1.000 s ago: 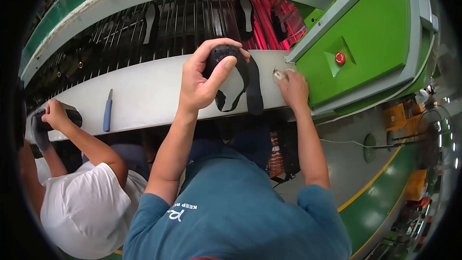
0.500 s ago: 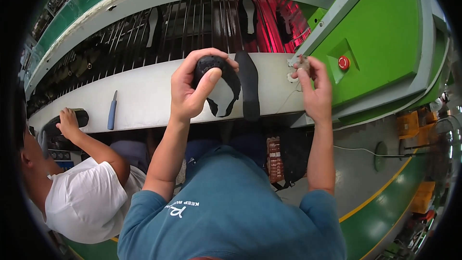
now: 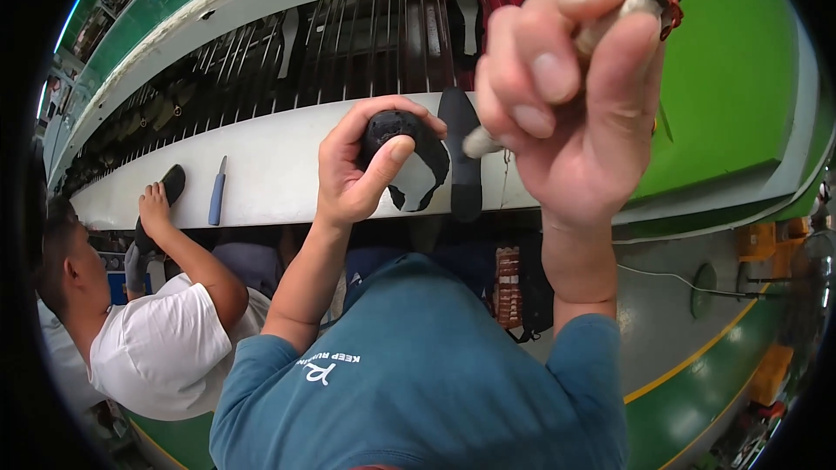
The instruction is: Attaching and gluing shoe soles to uppers on a production line.
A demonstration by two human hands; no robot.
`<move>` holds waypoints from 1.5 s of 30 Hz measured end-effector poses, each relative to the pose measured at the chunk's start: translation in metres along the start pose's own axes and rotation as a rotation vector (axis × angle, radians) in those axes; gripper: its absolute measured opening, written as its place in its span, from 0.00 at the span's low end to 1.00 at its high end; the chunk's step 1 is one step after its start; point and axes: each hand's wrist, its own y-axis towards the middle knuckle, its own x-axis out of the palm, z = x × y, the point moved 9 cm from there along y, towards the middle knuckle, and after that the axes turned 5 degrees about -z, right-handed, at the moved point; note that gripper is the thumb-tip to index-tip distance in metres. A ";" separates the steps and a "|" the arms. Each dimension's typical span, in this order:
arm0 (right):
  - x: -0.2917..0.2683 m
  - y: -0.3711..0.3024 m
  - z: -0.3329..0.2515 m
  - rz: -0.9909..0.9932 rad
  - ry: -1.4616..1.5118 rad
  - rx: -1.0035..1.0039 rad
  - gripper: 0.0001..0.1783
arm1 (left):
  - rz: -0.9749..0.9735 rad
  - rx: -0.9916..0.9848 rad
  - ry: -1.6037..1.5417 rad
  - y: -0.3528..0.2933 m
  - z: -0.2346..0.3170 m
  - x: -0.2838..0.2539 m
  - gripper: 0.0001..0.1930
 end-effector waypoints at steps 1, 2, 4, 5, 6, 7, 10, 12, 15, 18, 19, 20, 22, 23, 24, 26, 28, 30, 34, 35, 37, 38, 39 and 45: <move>0.004 0.005 0.003 0.002 0.003 0.001 0.23 | 0.001 -0.003 0.002 0.001 0.002 0.000 0.15; 0.009 0.010 0.006 -0.002 0.041 -0.005 0.24 | -0.005 -0.006 0.068 0.002 0.006 0.000 0.15; 0.019 0.018 0.011 -0.010 0.116 -0.017 0.25 | -0.011 -0.011 0.134 0.002 0.006 0.000 0.15; 0.023 0.022 0.013 -0.014 0.154 -0.022 0.26 | -0.008 -0.022 0.103 0.001 0.003 0.001 0.15; 0.025 0.025 0.015 -0.018 0.191 -0.027 0.26 | -0.005 -0.034 0.071 0.000 -0.001 0.001 0.15; 0.026 0.027 0.015 -0.022 0.227 -0.032 0.27 | -0.004 -0.036 0.070 -0.001 -0.003 0.001 0.15; 0.019 0.038 0.019 -0.351 -0.068 -0.008 0.27 | -0.004 -0.037 0.046 0.000 -0.007 0.002 0.15; 0.018 0.038 0.021 -0.335 -0.053 -0.002 0.27 | -0.018 -0.053 0.033 0.001 -0.006 0.003 0.16; 0.015 0.038 0.026 -0.327 -0.056 -0.004 0.28 | 0.002 -0.006 0.006 0.003 -0.007 0.004 0.16; 0.013 0.035 0.027 -0.313 -0.095 -0.009 0.28 | 0.009 -0.006 0.003 0.002 -0.008 0.004 0.16; 0.007 0.032 0.027 -0.257 -0.099 0.007 0.28 | 0.012 -0.009 0.000 0.002 -0.008 0.004 0.16; 0.004 0.030 0.027 -0.201 -0.104 0.022 0.28 | 0.011 -0.011 0.008 0.002 -0.007 0.003 0.16; 0.013 0.030 0.022 -0.172 -0.232 0.075 0.28 | 0.014 -0.015 0.015 0.002 -0.008 0.003 0.16; 0.015 0.029 0.022 -0.144 -0.362 0.124 0.28 | 0.025 0.004 0.019 0.002 -0.008 0.003 0.16; 0.023 0.027 0.027 -0.145 -0.361 0.128 0.28 | 0.036 0.024 0.024 0.002 -0.007 0.003 0.16; 0.017 0.023 0.038 0.101 0.177 0.020 0.28 | 0.009 -0.050 0.092 0.002 -0.001 -0.001 0.15; 0.014 0.019 0.040 0.076 0.113 0.014 0.28 | -0.012 -0.124 0.161 0.002 -0.003 -0.002 0.15; 0.012 0.015 0.038 0.020 -0.005 -0.003 0.28 | 0.035 -0.091 0.162 0.003 -0.002 -0.005 0.14; 0.015 0.015 0.036 -0.070 -0.191 -0.044 0.28 | 0.064 -0.045 0.141 0.004 -0.003 -0.007 0.14; 0.015 0.016 0.038 -0.076 -0.191 -0.038 0.28 | 0.072 -0.054 0.141 0.005 -0.003 -0.008 0.14; 0.009 0.018 0.042 -0.030 -0.200 0.000 0.25 | 0.085 -0.059 0.137 0.005 -0.004 -0.010 0.14; 0.006 0.025 0.045 -0.064 -0.048 -0.014 0.23 | 0.069 -0.031 0.130 0.005 -0.003 -0.008 0.14; 0.005 0.025 0.040 -0.069 -0.051 -0.011 0.23 | 0.053 -0.003 0.122 0.005 -0.002 -0.007 0.14; 0.001 0.021 0.022 0.044 0.046 -0.032 0.24 | 0.071 0.076 0.115 0.000 0.011 0.004 0.13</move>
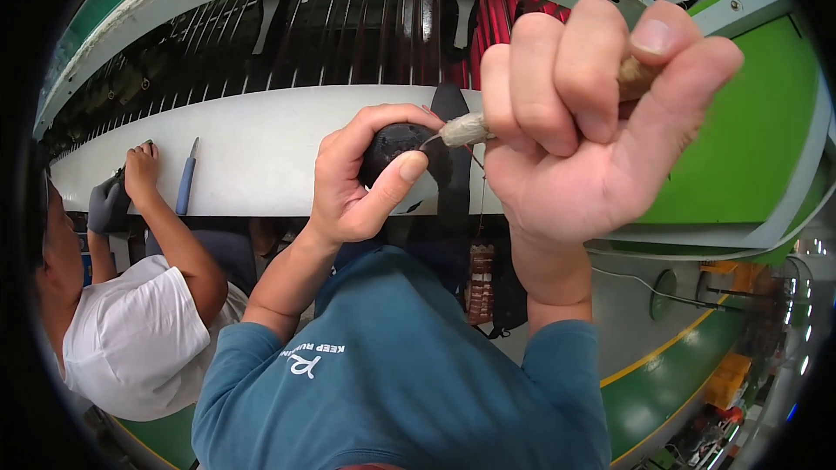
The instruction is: Attaching and gluing shoe soles to uppers on a production line.
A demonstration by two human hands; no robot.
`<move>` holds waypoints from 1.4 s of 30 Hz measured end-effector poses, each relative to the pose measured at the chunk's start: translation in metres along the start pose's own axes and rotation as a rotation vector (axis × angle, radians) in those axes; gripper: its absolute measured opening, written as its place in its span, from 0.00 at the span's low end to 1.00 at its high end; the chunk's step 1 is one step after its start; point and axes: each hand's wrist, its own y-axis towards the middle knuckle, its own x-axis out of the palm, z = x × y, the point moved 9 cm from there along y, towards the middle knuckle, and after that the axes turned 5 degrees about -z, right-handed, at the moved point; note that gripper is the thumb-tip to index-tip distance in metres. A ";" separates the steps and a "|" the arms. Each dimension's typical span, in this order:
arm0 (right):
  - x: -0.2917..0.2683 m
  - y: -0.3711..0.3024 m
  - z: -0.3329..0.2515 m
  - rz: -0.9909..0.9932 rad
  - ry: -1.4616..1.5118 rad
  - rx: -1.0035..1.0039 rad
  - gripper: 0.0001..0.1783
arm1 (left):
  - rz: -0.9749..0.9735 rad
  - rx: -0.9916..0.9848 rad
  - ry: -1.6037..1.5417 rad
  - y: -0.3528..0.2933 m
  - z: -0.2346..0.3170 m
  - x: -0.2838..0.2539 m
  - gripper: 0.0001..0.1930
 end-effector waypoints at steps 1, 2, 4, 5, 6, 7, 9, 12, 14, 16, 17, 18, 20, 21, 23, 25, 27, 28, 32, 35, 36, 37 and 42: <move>0.000 -0.001 0.003 0.007 0.008 0.005 0.25 | 0.005 -0.010 0.001 -0.001 -0.001 -0.001 0.14; 0.001 -0.001 0.004 0.004 0.010 0.007 0.25 | 0.010 -0.021 0.003 -0.002 -0.002 -0.001 0.14; 0.005 -0.002 0.004 -0.031 -0.024 0.004 0.25 | 0.007 -0.027 0.005 -0.003 0.000 0.001 0.14; 0.006 -0.002 0.003 -0.032 -0.026 0.006 0.25 | 0.001 -0.034 0.005 -0.003 0.000 0.003 0.14; 0.007 -0.002 0.001 -0.049 -0.032 0.010 0.25 | 0.002 -0.033 0.002 -0.002 -0.001 0.004 0.14; 0.009 -0.002 0.001 -0.068 -0.032 0.015 0.25 | 0.010 -0.021 0.006 -0.002 0.000 0.005 0.14; 0.010 -0.003 -0.003 -0.078 -0.063 0.028 0.25 | 0.021 -0.011 0.011 -0.003 0.000 0.005 0.14; 0.011 -0.003 -0.003 -0.103 -0.099 0.056 0.25 | 0.034 -0.006 0.052 -0.004 0.001 0.003 0.14; 0.010 -0.003 -0.006 -0.107 -0.121 0.073 0.25 | 0.016 0.004 0.065 -0.002 0.002 0.007 0.14; 0.010 -0.004 -0.006 -0.118 -0.133 0.089 0.25 | 0.019 0.009 0.059 -0.002 0.000 0.009 0.14; 0.010 -0.004 -0.005 -0.119 -0.131 0.094 0.25 | 0.023 0.017 0.061 -0.002 -0.001 0.009 0.14; 0.009 -0.004 -0.003 -0.111 -0.120 0.102 0.25 | 0.028 0.015 0.059 -0.001 -0.002 0.008 0.14; 0.010 -0.005 0.000 -0.101 -0.113 0.116 0.25 | 0.031 0.021 0.088 0.001 -0.001 0.007 0.14; 0.012 -0.004 -0.001 -0.112 -0.141 0.104 0.25 | 0.034 0.020 0.082 0.001 0.001 0.006 0.14; 0.017 -0.004 -0.002 -0.129 -0.167 0.099 0.25 | -0.033 -0.036 0.091 0.002 -0.002 0.010 0.15; 0.018 -0.008 -0.004 -0.057 -0.128 0.124 0.25 | -0.029 0.006 0.091 0.000 -0.004 0.011 0.15; 0.023 -0.012 -0.009 -0.042 -0.152 0.094 0.25 | -0.049 0.034 0.095 -0.002 -0.003 0.014 0.16; 0.024 -0.014 -0.015 -0.018 -0.179 0.056 0.25 | -0.041 0.032 0.088 -0.001 -0.002 0.015 0.16; 0.020 -0.015 -0.020 0.011 -0.199 0.018 0.24 | -0.036 0.019 0.091 0.002 0.001 0.018 0.16; 0.021 -0.016 -0.023 0.001 -0.196 0.013 0.25 | -0.026 0.011 0.083 0.001 0.002 0.019 0.16; 0.021 -0.016 -0.023 -0.002 -0.197 0.016 0.25 | -0.017 0.012 0.078 0.001 0.002 0.019 0.16; 0.021 -0.016 -0.023 -0.006 -0.205 0.012 0.24 | -0.014 0.012 0.077 0.001 0.003 0.020 0.16; 0.022 -0.017 -0.025 -0.016 -0.211 0.016 0.25 | -0.016 0.007 0.083 0.002 0.003 0.024 0.16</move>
